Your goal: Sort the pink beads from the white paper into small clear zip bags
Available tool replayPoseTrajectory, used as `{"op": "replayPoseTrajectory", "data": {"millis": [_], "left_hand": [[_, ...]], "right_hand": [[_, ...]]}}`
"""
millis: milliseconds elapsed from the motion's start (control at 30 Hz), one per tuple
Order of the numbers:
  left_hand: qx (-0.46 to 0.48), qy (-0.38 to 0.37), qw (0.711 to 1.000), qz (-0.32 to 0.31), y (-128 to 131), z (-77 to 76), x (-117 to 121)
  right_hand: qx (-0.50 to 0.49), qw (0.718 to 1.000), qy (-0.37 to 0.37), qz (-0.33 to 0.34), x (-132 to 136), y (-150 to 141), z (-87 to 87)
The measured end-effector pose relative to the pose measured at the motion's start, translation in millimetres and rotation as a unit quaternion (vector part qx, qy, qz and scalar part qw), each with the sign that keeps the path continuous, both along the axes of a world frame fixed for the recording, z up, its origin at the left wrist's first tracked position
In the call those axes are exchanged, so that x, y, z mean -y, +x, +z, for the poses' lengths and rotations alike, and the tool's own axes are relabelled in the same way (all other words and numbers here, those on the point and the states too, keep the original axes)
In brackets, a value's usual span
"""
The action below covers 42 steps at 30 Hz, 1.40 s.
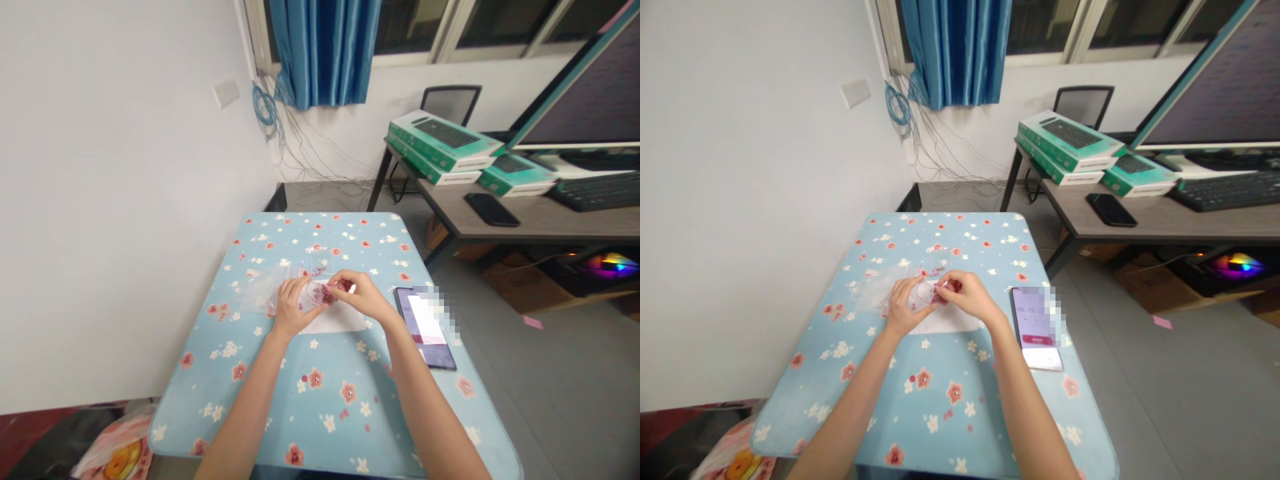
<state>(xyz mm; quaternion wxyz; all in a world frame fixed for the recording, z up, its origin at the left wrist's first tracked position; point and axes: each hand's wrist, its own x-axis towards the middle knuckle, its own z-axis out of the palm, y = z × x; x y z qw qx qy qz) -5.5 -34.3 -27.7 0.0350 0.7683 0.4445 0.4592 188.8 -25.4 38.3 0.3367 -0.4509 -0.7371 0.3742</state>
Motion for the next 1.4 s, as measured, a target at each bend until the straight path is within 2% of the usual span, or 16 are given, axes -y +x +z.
{"op": "replayPoseTrajectory", "data": {"millis": [300, 500, 633, 733, 833, 1000, 1400], "left_hand": [[0.007, 0.009, 1.0, -0.019, -1, -1.5, -2], [0.007, 0.01, 1.0, -0.008, 0, 1.2, 0], [0.008, 0.015, 1.0, -0.007, 0, 1.5, 0], [0.01, 0.017, 1.0, -0.004, 0, 1.2, 0], [0.01, 0.014, 1.0, -0.004, 0, 1.6, 0], [0.009, 0.006, 1.0, -0.004, 0, 2.7, 0], [0.009, 0.012, 1.0, -0.003, 1, 3.2, 0]], "right_hand": [[-0.023, 0.999, 0.008, 0.026, -1, -13, -10.3], [-0.015, 1.0, 0.01, 0.005, -3, -4, -8.7], [0.075, 0.997, 0.018, -0.029, -6, 10, -11.8], [0.188, 0.982, 0.004, -0.027, -9, 16, -19.6], [0.254, 0.967, -0.004, -0.028, -11, 17, -26.5], [0.294, 0.955, -0.011, -0.025, -10, 13, -30.5], [0.317, 0.948, -0.01, -0.024, -9, 9, -30.0]]}}
